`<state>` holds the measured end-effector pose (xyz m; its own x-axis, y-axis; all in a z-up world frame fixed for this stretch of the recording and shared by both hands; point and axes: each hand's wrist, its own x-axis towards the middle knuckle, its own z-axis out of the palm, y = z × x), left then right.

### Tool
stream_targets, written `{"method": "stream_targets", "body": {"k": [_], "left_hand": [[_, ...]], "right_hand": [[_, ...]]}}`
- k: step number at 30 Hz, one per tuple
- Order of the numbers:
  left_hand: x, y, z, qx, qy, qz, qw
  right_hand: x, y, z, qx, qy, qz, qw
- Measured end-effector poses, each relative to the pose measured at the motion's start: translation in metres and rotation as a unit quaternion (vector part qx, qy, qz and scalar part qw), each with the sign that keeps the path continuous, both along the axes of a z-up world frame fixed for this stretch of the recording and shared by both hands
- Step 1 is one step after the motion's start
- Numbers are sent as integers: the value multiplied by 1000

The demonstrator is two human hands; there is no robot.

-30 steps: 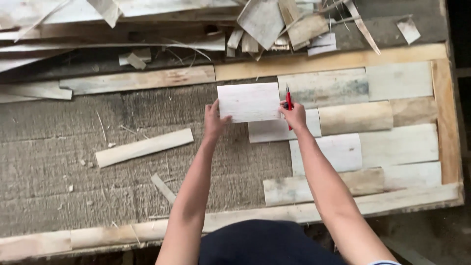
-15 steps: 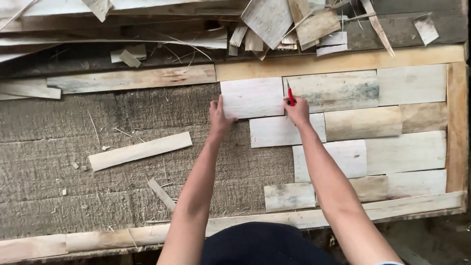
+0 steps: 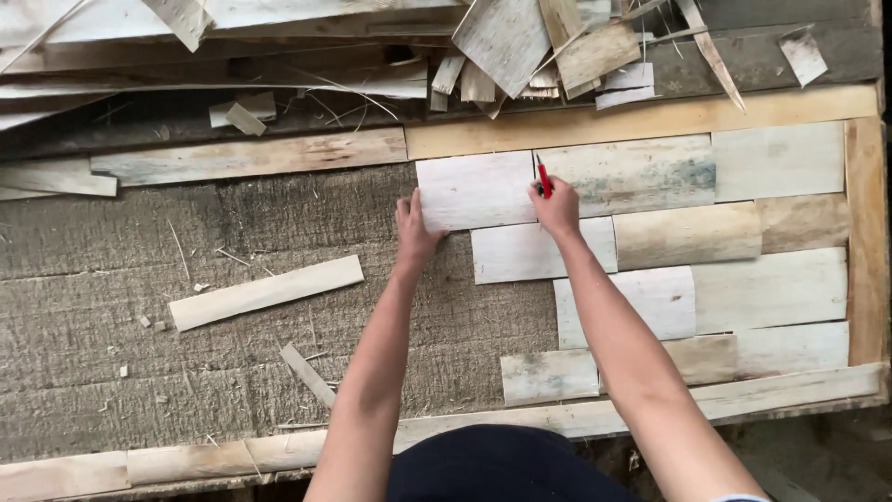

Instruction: The person uses a red utility knife to cut and trim wooden planks on a workbench. They repeatedly select planks from a pile, position them, and make cuts, then place the trimmed pieces aside.

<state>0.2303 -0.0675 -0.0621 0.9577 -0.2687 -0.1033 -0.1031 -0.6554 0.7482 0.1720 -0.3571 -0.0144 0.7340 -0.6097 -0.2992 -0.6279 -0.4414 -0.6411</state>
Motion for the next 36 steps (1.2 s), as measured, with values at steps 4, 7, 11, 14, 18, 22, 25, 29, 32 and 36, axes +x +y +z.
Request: {"method": "stream_targets", "body": {"k": [4,7,11,14,18,22,25,29,32,36], "left_hand": [[-2,2,10,-8,5,9,1000],[-2,5,29,-17,29,10,999],[-1,3,20,-24,55,15,998],[-2,3,10,-12,47,13,999],[-2,4,1,-18,38,16,999],[-2,4,11,-20,38,13,999],[1,4,19,-41,30,15,999],[-3,3,15,-41,24,14,999],[-2,6,15,-50,24,9,998],[-2,7,13,-45,18,4,999]], "right_hand": [[49,8,10,-18,-15,19,1000],[86,14,11,-16,-53,60,997],[119,17,-7,-44,-50,102,993],[127,20,-16,-47,-33,115,992],[129,21,-27,-29,-49,124,991],[131,18,13,-73,-173,86,978],[119,-1,44,-30,-244,-35,969],[65,-21,26,-39,-223,-164,960],[24,-29,-16,-68,-118,-164,977],[-7,-22,-25,-51,-21,-106,993]]}}
